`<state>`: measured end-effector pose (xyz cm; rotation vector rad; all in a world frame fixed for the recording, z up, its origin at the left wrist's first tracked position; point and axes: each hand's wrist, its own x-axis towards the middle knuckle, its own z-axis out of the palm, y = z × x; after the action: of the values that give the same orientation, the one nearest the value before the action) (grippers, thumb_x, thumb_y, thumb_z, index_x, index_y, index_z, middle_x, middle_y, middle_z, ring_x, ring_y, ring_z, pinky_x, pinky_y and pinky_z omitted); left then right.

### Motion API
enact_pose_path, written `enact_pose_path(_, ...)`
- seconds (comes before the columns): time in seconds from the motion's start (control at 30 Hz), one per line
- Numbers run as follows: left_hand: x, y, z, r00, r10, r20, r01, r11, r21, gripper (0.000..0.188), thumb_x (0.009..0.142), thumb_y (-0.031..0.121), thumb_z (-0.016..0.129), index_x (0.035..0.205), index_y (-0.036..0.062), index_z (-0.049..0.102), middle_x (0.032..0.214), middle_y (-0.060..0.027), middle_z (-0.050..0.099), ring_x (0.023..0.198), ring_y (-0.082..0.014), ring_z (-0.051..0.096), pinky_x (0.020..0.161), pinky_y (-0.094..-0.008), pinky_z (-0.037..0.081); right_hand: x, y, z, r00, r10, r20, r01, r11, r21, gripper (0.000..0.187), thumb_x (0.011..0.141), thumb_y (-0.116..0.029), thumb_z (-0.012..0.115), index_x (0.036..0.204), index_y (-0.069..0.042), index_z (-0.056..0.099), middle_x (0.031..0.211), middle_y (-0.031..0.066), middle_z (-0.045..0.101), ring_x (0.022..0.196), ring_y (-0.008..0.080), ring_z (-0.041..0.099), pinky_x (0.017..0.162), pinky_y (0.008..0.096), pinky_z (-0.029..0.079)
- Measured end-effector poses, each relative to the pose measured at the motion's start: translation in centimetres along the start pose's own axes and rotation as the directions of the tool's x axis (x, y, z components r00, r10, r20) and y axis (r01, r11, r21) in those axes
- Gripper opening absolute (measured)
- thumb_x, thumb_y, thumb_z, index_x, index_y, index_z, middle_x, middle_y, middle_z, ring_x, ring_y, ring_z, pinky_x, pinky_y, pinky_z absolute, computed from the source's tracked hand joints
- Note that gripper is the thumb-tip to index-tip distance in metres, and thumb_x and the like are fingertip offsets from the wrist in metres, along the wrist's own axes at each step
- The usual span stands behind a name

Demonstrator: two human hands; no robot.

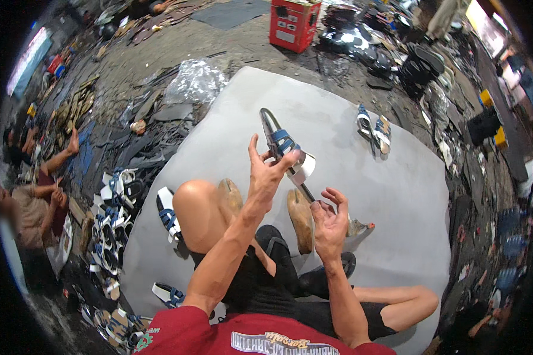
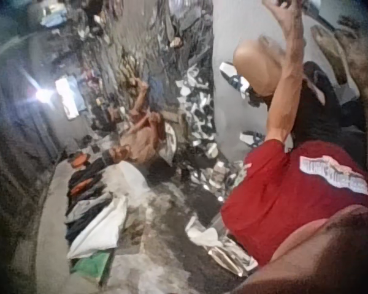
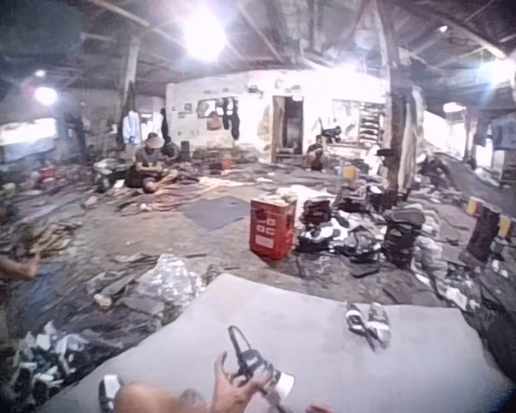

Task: The person sits on a floor mat and applies glue to the soles of sandals using a brush. They repeatedly dip the brush into a small container, spread glue on the sole, and place the finished sandals aside. The person handles multiple sandals one at a time and continues the process across the clip.

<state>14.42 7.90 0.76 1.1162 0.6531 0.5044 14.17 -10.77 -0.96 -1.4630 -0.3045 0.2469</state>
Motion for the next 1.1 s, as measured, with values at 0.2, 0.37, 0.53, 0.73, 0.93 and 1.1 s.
enact_pose_path(0.2,1.2,-1.8,2.0,0.997,0.002,0.079,-0.015,0.987,0.163,0.119,0.083,0.014,0.089,0.167,0.0128,0.006,0.149,-0.0273,0.043,0.127,-0.0313,0.059,0.101,-0.0482,0.056,1.3,3.8,-2.1,0.979,0.195,-0.064,-0.173,0.951,0.255,0.052,0.102,-0.008,0.07,0.146,-0.002,0.042,0.138,0.0175,0.049,0.117,0.0227,0.063,0.096,0.0332,0.058)
enact_pose_path(0.37,3.4,-4.5,8.3,0.987,-0.052,0.154,-0.031,0.872,0.489,0.12,0.082,0.02,0.092,0.166,0.0089,0.006,0.134,-0.0282,0.058,0.118,-0.0319,0.067,0.093,-0.042,0.06,2.9,7.2,-3.8,0.949,0.28,-0.142,-0.216,0.91,0.355,0.038,0.103,-0.008,0.069,0.136,0.003,0.052,0.126,0.0157,0.06,0.111,0.0231,0.07,0.092,0.033,0.061)
enact_pose_path(0.53,7.3,-10.5,11.6,0.985,-0.051,0.165,-0.065,0.773,0.631,0.131,0.076,0.031,0.097,0.166,0.0059,0.006,0.129,-0.0288,0.059,0.11,-0.0338,0.07,0.093,-0.0455,0.059,5.7,10.5,-6.0,0.941,0.265,-0.212,-0.167,0.905,0.391,0.028,0.103,-0.008,0.067,0.129,0.003,0.062,0.127,0.0125,0.067,0.107,0.0188,0.07,0.091,0.0322,0.059)
enact_pose_path(0.73,14.6,-13.7,15.8,0.987,0.126,0.1,-0.15,0.496,0.855,0.133,0.064,0.034,0.097,0.164,0.0035,0.014,0.135,-0.0345,0.055,0.118,-0.045,0.062,0.103,-0.0538,0.051,11.7,13.3,-6.6,0.92,0.286,-0.269,-0.281,0.958,0.056,0.031,0.102,-0.009,0.07,0.132,-0.004,0.068,0.131,0.0106,0.065,0.1,0.0158,0.07,0.082,0.0321,0.059)
enact_pose_path(0.93,25.3,-15.6,22.6,0.985,0.104,0.141,-0.169,0.345,0.923,0.133,0.065,0.033,0.098,0.165,0.0075,0.013,0.136,-0.0364,0.053,0.124,-0.0506,0.058,0.106,-0.0553,0.05,15.9,14.0,-7.5,0.873,0.302,-0.384,-0.319,0.947,0.02,0.042,0.102,-0.022,0.071,0.14,-0.004,0.062,0.136,0.0152,0.061,0.098,0.021,0.068,0.081,0.0343,0.058)
enact_pose_path(1.1,33.7,-18.4,28.2,0.992,0.091,0.082,-0.101,0.232,0.967,0.13,0.066,0.031,0.095,0.166,0.0137,0.015,0.144,-0.0357,0.047,0.132,-0.0507,0.054,0.11,-0.0569,0.047,11.5,12.5,-10.1,0.843,0.418,-0.338,-0.423,0.904,0.065,0.041,0.104,-0.022,0.067,0.136,0.002,0.06,0.131,0.0152,0.065,0.1,0.0201,0.068,0.086,0.0351,0.057)
